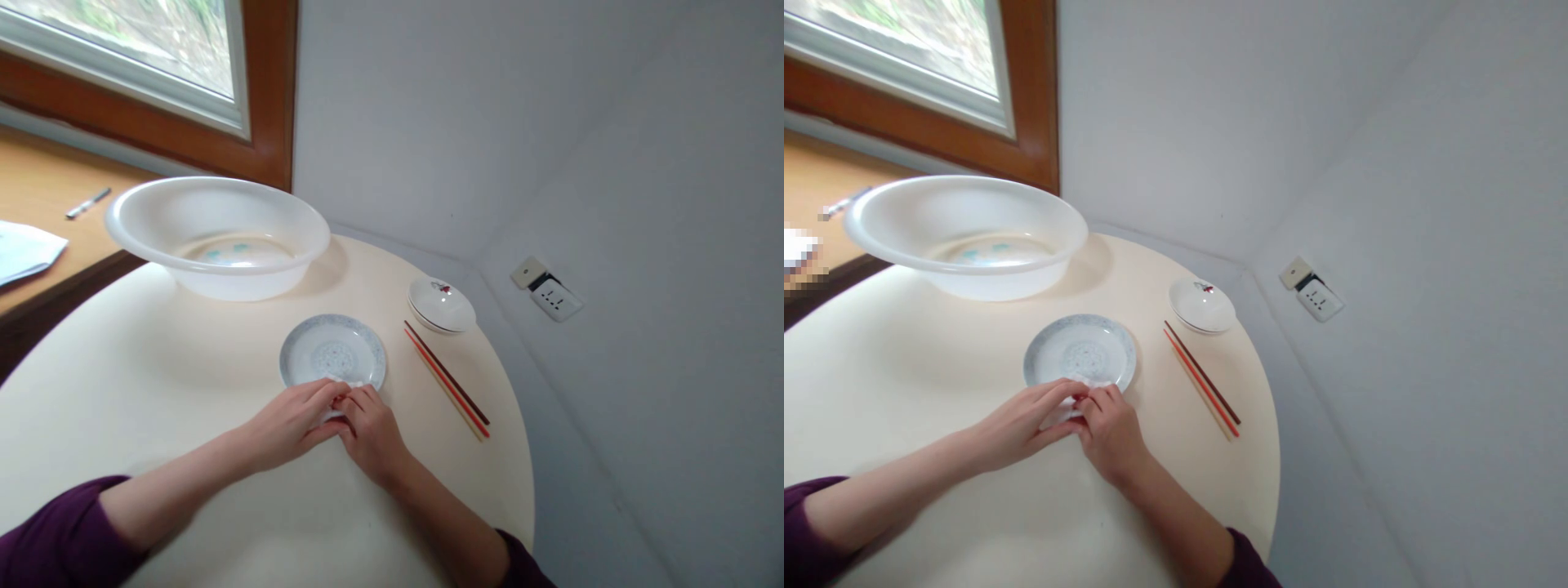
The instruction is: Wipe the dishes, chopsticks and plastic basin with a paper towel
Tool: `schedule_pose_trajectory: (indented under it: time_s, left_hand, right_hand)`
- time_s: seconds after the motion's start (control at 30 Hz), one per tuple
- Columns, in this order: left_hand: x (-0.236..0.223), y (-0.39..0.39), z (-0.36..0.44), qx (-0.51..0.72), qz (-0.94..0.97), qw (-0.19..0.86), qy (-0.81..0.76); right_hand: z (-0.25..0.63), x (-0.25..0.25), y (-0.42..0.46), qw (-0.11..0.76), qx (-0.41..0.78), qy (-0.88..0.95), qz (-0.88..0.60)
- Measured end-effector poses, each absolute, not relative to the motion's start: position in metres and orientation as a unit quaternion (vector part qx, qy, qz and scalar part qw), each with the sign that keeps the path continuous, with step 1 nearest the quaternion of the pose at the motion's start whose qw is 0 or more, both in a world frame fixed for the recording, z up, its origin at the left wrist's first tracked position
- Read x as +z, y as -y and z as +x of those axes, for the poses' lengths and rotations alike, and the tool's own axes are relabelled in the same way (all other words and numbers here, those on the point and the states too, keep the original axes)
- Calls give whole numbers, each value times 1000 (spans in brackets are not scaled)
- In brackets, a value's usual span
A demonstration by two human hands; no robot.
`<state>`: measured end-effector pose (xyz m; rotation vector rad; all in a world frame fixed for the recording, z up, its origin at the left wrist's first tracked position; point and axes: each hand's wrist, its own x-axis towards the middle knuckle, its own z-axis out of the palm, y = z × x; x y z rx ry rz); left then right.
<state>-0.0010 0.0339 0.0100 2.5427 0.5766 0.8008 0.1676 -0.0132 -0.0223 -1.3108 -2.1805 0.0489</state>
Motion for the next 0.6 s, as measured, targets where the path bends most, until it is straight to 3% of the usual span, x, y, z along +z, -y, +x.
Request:
schedule_pose_trajectory:
  time_s: [0.13,0.3,0.6]
  left_hand:
    - [1,-36,3,259,912,212,-236]
    - [-7,-42,1,284,929,141,-191]
    - [-1,-45,-3,264,951,50,-151]
  right_hand:
    - [170,-21,12,332,70,793,-505]
    - [178,-15,11,365,93,785,-493]
    - [218,-6,7,277,25,824,-493]
